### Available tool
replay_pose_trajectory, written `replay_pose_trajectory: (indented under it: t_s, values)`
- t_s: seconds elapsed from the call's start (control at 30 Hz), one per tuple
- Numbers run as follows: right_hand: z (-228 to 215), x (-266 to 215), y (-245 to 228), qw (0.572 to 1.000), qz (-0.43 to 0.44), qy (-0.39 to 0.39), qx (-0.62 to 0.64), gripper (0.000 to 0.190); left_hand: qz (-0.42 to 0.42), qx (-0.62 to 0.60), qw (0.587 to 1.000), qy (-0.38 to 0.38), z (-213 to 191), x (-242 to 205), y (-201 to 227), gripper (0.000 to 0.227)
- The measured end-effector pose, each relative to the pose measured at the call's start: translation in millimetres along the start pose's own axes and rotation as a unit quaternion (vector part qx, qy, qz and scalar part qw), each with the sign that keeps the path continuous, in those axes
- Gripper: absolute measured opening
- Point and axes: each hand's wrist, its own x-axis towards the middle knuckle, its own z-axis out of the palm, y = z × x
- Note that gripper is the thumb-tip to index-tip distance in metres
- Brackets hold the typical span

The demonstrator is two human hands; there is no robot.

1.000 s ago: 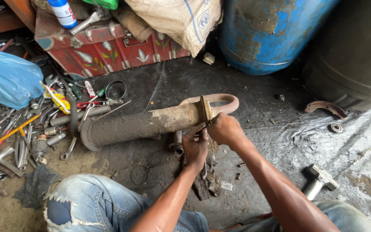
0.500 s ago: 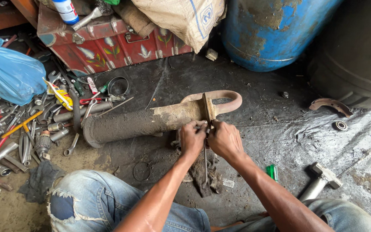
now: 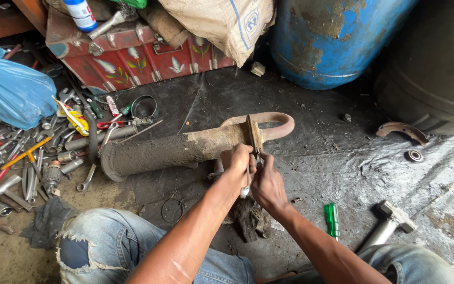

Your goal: The person uses a wrench to tighten a bolt on a cylindrical mechanical part resting on a rag. They adjust the part's position and continue tightening the bolt with both hands.

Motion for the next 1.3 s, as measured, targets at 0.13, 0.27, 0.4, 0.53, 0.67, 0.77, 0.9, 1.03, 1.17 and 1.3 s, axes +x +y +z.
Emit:
replay_pose_trajectory:
  t_s: [0.13, 0.27, 0.4, 0.53, 0.67, 0.77, 0.9, 1.03, 1.17, 1.3]
  values:
    - [-20.3, -1.1, -1.9, 0.992, 0.113, -0.031, 0.051, 0.038, 0.065, 0.064, 0.996, 0.019, -9.1, -17.9, -3.8, 0.014]
    - [-43.2, 12.1, -17.0, 0.991, 0.084, -0.02, 0.105, 0.046, 0.193, 0.1, 0.975, 0.047, -18.6, -23.8, -14.9, 0.013]
    - [-68.6, 18.8, -46.7, 0.964, 0.225, -0.108, 0.089, 0.046, 0.205, 0.139, 0.968, 0.039, -25.3, -13.5, -30.1, 0.019]
    - [-74.0, 20.4, -66.0, 0.965, 0.231, -0.111, 0.051, 0.049, 0.262, 0.07, 0.962, 0.017, -23.3, -0.3, -41.6, 0.02]
    - [-76.4, 23.9, -74.8, 0.966, 0.232, -0.109, 0.023, 0.05, 0.267, -0.008, 0.963, -0.025, -24.3, 5.6, -46.5, 0.019]
    - [-79.9, 30.2, -74.0, 0.963, 0.238, -0.126, 0.031, 0.053, 0.261, -0.025, 0.965, -0.021, -22.4, 7.1, -44.6, 0.02]
    - [-77.8, 39.6, -63.4, 0.957, 0.248, -0.149, 0.029, 0.041, 0.319, 0.131, 0.938, 0.036, -24.0, 3.9, -44.2, 0.011]
    - [-84.6, 67.4, -48.4, 0.946, 0.238, -0.221, -0.013, 0.027, 0.299, 0.073, 0.951, 0.011, -23.2, 9.6, -44.1, 0.008]
    - [-94.3, 116.0, -47.9, 0.917, 0.257, -0.304, -0.028, 0.022, 0.263, 0.096, 0.959, 0.047, -23.7, 5.0, -43.2, 0.009]
    - [-87.9, 146.7, -59.8, 0.879, 0.278, -0.375, -0.097, 0.019, 0.272, 0.086, 0.958, 0.028, -22.8, -0.1, -38.9, 0.008]
